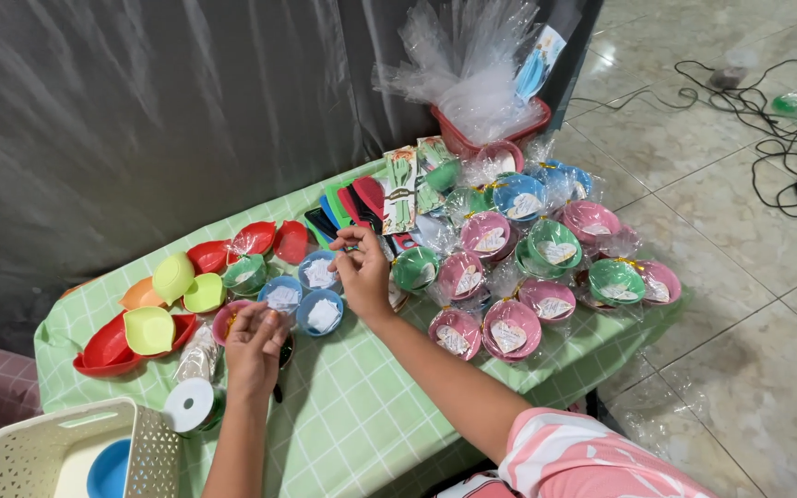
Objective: The person places small paper slips into small plastic bowls and then inserts the bowls into clear plastic bags by hand.
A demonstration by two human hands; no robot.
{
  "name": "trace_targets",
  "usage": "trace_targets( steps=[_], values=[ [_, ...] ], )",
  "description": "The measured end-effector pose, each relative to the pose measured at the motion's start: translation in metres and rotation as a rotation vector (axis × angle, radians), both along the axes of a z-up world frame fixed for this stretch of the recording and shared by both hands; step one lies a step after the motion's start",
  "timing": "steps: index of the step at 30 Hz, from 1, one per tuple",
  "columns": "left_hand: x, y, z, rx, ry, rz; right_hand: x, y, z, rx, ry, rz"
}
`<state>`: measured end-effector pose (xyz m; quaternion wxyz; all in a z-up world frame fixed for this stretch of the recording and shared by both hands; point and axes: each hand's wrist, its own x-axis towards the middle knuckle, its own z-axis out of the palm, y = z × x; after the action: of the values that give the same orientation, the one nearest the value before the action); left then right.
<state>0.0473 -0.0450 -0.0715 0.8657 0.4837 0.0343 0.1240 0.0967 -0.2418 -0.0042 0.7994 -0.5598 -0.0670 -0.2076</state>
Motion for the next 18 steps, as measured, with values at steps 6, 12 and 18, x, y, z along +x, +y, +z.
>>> trace_targets(
  steps=[6,12,18],
  values=[
    [-0.024,-0.001,0.052,0.398,-0.048,0.187,-0.012,-0.012,0.019,-0.337,-0.126,0.158],
    [-0.027,-0.027,0.049,0.679,-0.250,0.068,-0.024,-0.008,0.022,-0.556,-0.257,0.448],
    [-0.028,-0.030,0.039,0.444,-0.224,0.028,-0.015,0.004,0.006,-0.590,-0.115,0.336]
  ],
)
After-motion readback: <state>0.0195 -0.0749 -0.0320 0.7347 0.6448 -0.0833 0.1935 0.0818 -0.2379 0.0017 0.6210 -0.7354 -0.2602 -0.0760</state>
